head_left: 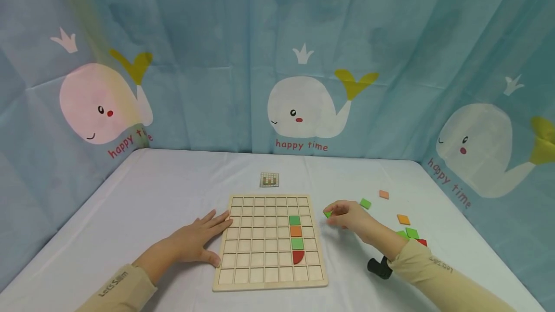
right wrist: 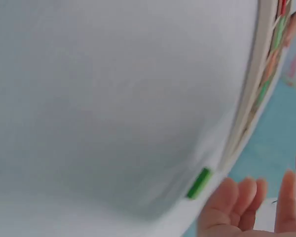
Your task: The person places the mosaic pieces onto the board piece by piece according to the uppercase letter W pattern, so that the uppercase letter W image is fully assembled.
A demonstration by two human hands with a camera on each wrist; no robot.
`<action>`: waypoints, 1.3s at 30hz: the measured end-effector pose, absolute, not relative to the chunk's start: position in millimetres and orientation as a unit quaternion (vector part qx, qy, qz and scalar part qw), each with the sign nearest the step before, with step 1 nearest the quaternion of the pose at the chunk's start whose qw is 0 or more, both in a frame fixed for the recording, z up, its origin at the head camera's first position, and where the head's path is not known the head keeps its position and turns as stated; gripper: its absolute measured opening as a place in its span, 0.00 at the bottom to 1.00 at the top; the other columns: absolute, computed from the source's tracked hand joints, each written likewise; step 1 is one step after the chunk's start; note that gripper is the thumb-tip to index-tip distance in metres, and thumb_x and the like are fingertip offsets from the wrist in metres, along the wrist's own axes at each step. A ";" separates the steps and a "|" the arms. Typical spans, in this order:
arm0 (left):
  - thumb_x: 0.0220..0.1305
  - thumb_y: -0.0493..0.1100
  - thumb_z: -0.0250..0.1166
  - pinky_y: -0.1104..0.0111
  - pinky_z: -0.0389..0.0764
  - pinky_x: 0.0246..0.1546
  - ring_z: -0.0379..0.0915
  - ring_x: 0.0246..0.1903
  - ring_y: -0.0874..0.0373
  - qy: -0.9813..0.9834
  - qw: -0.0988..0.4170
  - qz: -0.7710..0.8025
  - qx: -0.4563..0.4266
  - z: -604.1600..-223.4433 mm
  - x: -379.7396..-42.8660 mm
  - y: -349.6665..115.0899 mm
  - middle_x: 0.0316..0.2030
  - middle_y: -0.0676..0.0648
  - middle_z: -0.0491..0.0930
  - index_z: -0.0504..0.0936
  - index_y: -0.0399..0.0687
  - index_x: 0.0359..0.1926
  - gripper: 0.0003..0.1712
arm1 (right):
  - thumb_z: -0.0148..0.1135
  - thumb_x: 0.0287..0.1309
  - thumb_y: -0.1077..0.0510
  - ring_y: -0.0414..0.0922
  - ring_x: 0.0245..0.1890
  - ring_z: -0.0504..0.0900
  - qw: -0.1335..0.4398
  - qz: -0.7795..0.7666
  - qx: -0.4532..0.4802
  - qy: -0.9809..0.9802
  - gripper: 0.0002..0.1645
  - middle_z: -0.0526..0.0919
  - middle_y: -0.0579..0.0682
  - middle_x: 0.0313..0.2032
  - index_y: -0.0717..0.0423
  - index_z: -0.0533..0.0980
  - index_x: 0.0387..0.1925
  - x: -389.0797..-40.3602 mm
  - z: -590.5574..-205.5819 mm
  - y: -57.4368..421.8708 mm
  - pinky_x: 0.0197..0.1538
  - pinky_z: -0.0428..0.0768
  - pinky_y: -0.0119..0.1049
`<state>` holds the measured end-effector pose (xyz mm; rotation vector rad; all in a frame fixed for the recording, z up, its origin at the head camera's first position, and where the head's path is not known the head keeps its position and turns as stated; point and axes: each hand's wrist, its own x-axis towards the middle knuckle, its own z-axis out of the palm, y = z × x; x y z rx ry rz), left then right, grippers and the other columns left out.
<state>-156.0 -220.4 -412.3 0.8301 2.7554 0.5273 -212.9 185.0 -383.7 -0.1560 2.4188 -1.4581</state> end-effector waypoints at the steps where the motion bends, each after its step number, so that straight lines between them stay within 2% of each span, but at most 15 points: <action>1: 0.47 0.73 0.62 0.34 0.52 0.63 0.41 0.71 0.31 0.936 0.107 0.179 0.282 -412.3 -155.9 -220.4 0.74 0.40 0.49 0.57 0.41 0.74 0.61 | 0.66 0.57 0.66 0.45 0.31 0.73 0.150 -0.513 -0.048 0.844 0.19 0.77 0.49 0.33 0.66 0.77 0.51 -215.5 -384.0 187.7 0.37 0.74 0.38; 7: 0.47 0.73 0.62 0.35 0.52 0.63 0.40 0.71 0.32 0.938 0.110 0.180 0.276 -411.4 -154.7 -219.4 0.74 0.40 0.49 0.57 0.42 0.74 0.61 | 0.66 0.58 0.64 0.47 0.33 0.72 0.141 -0.499 -0.031 0.855 0.26 0.75 0.55 0.41 0.64 0.74 0.59 -234.3 -389.4 200.4 0.39 0.76 0.40; 11: 0.47 0.72 0.63 0.35 0.51 0.63 0.40 0.71 0.32 0.938 0.113 0.184 0.272 -411.0 -154.4 -218.3 0.75 0.41 0.48 0.57 0.42 0.74 0.61 | 0.67 0.57 0.64 0.47 0.34 0.74 0.163 -0.477 -0.025 0.863 0.29 0.75 0.60 0.47 0.63 0.73 0.60 -246.3 -392.0 206.2 0.41 0.78 0.39; 16: 0.47 0.71 0.64 0.35 0.52 0.63 0.40 0.71 0.32 0.937 0.118 0.185 0.272 -412.8 -155.2 -217.1 0.75 0.41 0.48 0.56 0.42 0.74 0.61 | 0.67 0.57 0.67 0.45 0.34 0.75 0.209 -0.460 -0.050 0.861 0.30 0.76 0.57 0.41 0.65 0.71 0.61 -258.3 -393.3 213.6 0.41 0.78 0.38; 23: 0.46 0.72 0.64 0.35 0.53 0.63 0.41 0.71 0.33 0.940 0.116 0.178 0.266 -411.0 -155.4 -217.9 0.75 0.41 0.49 0.57 0.43 0.74 0.61 | 0.70 0.52 0.68 0.43 0.28 0.71 0.231 -0.444 -0.086 0.861 0.30 0.73 0.51 0.30 0.65 0.75 0.58 -268.9 -394.9 215.9 0.33 0.74 0.34; 30: 0.45 0.72 0.64 0.35 0.53 0.63 0.41 0.71 0.33 0.940 0.115 0.179 0.266 -412.6 -156.7 -220.6 0.74 0.41 0.49 0.58 0.42 0.74 0.61 | 0.72 0.49 0.69 0.42 0.25 0.67 0.230 -0.410 -0.095 0.878 0.26 0.70 0.50 0.28 0.61 0.79 0.54 -271.8 -396.3 210.3 0.29 0.67 0.31; 39: 0.46 0.73 0.63 0.35 0.53 0.63 0.41 0.71 0.33 0.938 0.111 0.182 0.274 -413.4 -157.3 -220.2 0.75 0.42 0.49 0.57 0.43 0.74 0.62 | 0.71 0.50 0.71 0.44 0.27 0.67 0.226 -0.401 -0.097 0.882 0.24 0.69 0.50 0.28 0.63 0.79 0.52 -269.0 -395.7 210.3 0.31 0.67 0.33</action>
